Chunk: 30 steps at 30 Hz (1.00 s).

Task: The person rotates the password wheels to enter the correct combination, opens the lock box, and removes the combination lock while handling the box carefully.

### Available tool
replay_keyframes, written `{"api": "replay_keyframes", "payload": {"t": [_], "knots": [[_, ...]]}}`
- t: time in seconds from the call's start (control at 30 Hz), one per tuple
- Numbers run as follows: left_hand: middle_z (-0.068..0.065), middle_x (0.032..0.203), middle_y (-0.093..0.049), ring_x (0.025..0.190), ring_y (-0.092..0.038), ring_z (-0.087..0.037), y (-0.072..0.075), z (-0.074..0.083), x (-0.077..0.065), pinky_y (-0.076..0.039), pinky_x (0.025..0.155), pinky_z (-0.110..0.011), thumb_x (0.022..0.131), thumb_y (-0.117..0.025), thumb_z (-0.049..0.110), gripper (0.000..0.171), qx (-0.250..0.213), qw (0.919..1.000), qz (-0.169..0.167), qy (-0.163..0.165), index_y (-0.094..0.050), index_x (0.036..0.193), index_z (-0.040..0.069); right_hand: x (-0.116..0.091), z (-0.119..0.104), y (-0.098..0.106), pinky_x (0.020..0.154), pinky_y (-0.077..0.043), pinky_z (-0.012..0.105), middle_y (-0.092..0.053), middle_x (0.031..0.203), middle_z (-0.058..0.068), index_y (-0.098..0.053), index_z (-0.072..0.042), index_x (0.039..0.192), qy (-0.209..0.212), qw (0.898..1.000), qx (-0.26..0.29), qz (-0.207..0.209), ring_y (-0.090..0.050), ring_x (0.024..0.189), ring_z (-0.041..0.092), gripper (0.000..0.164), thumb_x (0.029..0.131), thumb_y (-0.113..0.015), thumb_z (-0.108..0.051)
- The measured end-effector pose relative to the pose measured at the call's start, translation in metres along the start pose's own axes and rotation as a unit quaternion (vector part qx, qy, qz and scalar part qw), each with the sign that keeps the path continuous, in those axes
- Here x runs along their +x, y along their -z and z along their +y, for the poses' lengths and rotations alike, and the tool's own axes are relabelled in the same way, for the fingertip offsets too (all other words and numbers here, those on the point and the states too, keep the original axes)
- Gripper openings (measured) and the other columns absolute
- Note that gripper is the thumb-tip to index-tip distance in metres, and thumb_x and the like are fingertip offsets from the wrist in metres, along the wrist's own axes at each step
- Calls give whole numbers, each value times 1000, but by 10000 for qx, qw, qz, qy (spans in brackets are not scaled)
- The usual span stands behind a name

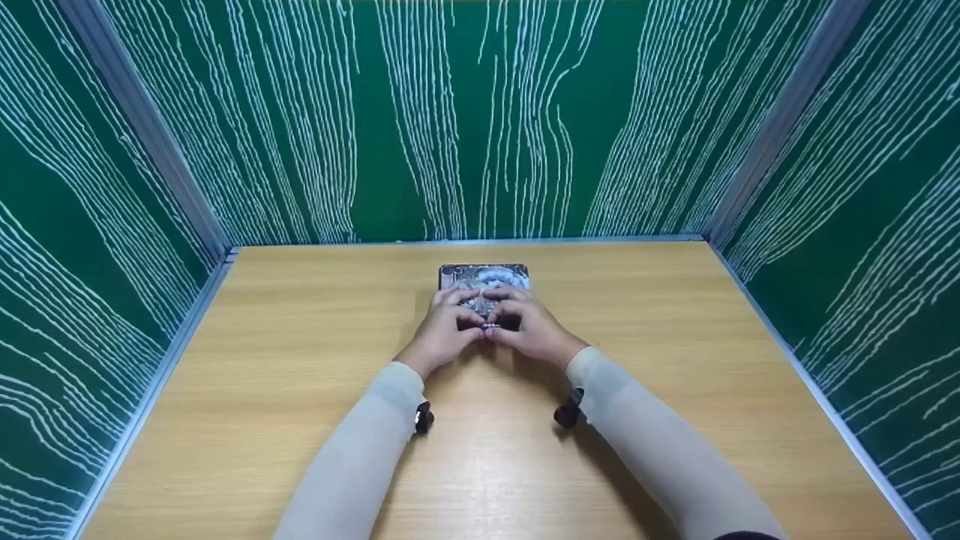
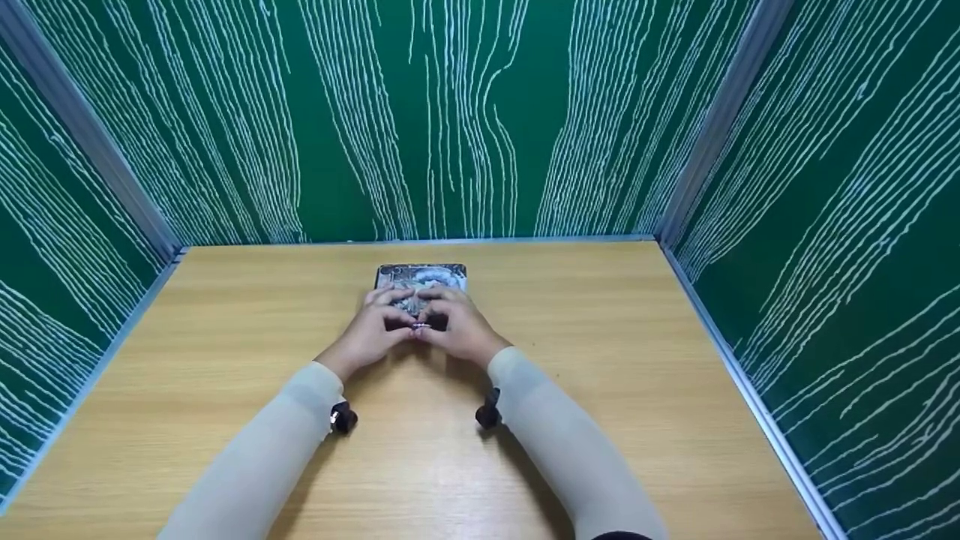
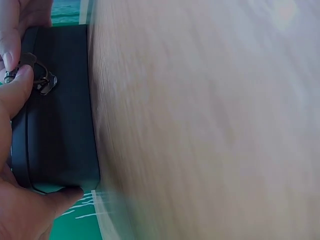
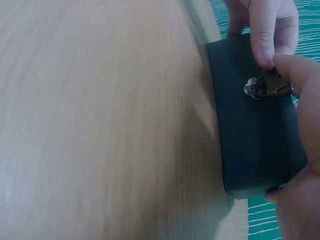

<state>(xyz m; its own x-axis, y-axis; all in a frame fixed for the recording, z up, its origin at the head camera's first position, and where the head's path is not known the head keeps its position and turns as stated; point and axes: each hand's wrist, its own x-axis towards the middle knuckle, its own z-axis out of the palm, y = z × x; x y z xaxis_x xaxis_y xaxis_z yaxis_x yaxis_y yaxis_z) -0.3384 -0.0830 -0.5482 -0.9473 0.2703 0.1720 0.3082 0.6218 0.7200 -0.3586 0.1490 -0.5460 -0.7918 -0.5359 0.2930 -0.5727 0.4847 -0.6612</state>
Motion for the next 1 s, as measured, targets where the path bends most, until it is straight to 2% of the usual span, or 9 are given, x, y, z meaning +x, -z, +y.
{"api": "replay_keyframes", "payload": {"t": [0.17,0.47,0.57,0.73,1.0], "knots": [[7,176,-53,178,-19,-32,-1,-1,1,-16,145,-60,98,-90,20,13,-15,10000,-3,32,-91,111,20,0,0,0,141,-27,64,-61,167,7,-79,-15,112,-1,10000,-5,18,-45,164,39,17,100,-90,-21],[2,174,-56,176,-22,-35,0,1,-1,-19,145,-59,98,-89,19,10,9,9999,53,-149,-91,108,18,0,1,-2,139,-29,69,-62,166,11,-79,-16,105,128,9998,68,121,-46,163,44,13,99,-90,-18],[0,174,-57,176,-22,-36,0,1,-1,-21,145,-57,99,-89,18,11,12,9998,64,-190,-91,110,16,0,1,-2,139,-30,67,-62,167,9,-79,-16,105,72,9999,48,88,-46,163,42,12,100,-89,-20],[1,174,-56,176,-21,-35,1,2,-1,-19,145,-57,100,-89,20,11,1,9999,41,-131,-91,110,17,0,1,-1,141,-29,63,-61,167,8,-80,-16,105,-10,10000,11,40,-46,163,39,9,102,-87,-21],[2,173,-57,176,-21,-35,0,0,0,-18,145,-59,97,-92,23,12,-123,9999,59,-83,-92,108,19,0,2,-2,140,-28,67,-62,166,10,-81,-16,104,34,10000,18,76,-46,163,43,8,100,-88,-19]]}}
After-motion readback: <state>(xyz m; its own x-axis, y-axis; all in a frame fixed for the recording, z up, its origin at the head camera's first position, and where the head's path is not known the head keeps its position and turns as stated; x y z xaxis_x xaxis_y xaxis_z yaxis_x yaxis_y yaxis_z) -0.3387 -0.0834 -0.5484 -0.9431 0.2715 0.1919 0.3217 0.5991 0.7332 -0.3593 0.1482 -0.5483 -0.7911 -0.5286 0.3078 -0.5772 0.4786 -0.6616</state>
